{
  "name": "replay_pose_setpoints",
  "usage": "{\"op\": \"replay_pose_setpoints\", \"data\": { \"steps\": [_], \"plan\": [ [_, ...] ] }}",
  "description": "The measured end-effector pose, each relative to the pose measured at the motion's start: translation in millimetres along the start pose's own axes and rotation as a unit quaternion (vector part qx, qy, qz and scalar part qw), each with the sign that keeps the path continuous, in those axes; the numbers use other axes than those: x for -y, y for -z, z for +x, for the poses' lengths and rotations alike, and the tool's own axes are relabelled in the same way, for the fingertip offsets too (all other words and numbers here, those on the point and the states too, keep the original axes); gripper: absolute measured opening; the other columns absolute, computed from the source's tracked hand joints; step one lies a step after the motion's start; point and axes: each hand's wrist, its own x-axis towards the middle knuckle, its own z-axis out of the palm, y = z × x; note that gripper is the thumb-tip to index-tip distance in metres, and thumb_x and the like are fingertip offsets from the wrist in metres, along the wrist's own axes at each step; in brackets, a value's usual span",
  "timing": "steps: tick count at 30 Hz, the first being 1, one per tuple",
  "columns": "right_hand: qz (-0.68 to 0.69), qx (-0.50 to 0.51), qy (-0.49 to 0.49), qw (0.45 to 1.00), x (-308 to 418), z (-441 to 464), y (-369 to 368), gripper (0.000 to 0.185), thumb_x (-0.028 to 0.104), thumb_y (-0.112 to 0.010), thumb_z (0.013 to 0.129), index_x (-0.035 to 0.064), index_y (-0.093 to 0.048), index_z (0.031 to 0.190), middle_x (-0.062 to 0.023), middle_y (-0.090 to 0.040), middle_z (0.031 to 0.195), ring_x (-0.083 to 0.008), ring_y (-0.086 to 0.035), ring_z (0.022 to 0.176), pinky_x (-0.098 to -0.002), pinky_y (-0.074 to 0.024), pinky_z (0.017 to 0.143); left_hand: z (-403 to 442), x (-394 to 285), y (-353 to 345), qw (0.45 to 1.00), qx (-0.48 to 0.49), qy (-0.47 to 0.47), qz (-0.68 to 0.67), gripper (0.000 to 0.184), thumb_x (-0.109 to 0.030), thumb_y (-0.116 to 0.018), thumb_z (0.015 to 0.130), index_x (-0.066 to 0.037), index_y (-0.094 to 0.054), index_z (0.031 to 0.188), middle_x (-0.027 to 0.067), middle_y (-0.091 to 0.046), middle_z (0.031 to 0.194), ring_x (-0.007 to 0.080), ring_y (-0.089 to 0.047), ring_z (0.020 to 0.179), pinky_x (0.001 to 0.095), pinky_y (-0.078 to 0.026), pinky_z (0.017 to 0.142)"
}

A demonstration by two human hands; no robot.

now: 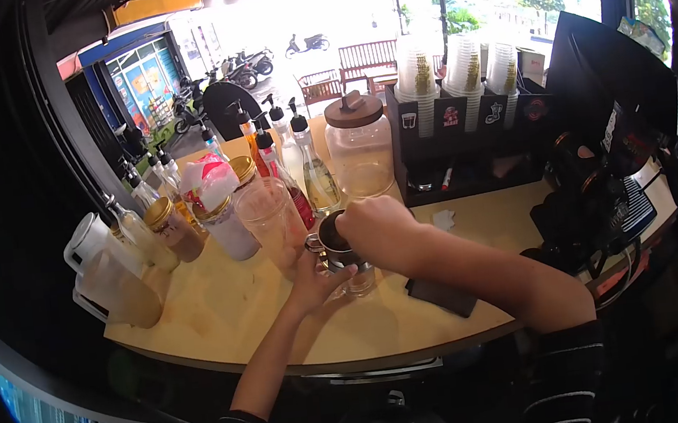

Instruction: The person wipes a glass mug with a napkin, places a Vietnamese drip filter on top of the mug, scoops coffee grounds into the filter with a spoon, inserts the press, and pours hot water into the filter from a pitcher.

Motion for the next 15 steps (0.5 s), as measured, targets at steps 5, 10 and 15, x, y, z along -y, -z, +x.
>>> {"op": "replay_pose_setpoints", "data": {
  "steps": [5, 10, 15],
  "plan": [
    [-0.004, 0.036, -0.017, 0.999, -4.7, 7.7, 1.5, 0.012, 0.007, -0.062, 0.071, 0.0016, -0.063, 0.082, -0.0152, -0.064, 0.084, -0.0316, -0.065, 0.078, -0.0402, -0.0528, 0.067, -0.9, -7.3, 1.7, 0.998, 0.025, 0.045, -0.029, 0.075, -0.028, -0.083, 0.068, -0.002, -0.042, 0.125, 0.0115, -0.054, 0.119, 0.0226, -0.056, 0.111, 0.0393, -0.047, 0.094],
    [0.009, 0.084, -0.05, 0.995, -6.0, 9.2, 16.4, 0.012, 0.005, -0.06, 0.07, 0.0033, -0.063, 0.081, -0.0142, -0.064, 0.088, -0.0328, -0.064, 0.084, -0.0425, -0.0515, 0.073, -0.9, -18.8, 2.3, 0.999, 0.014, 0.042, -0.017, 0.074, -0.025, -0.082, 0.067, -0.002, -0.042, 0.125, 0.0119, -0.054, 0.12, 0.0214, -0.056, 0.111, 0.0389, -0.045, 0.095],
    [0.016, 0.011, -0.017, 1.0, -9.9, 5.0, 6.0, 0.016, 0.005, -0.061, 0.071, 0.0027, -0.061, 0.086, -0.0144, -0.062, 0.084, -0.033, -0.065, 0.078, -0.0422, -0.0523, 0.067, 1.8, -12.4, 3.3, 0.998, 0.025, 0.035, -0.042, 0.073, -0.024, -0.083, 0.067, -0.002, -0.043, 0.125, 0.0116, -0.053, 0.12, 0.0217, -0.055, 0.112, 0.039, -0.047, 0.093]
  ]
}}
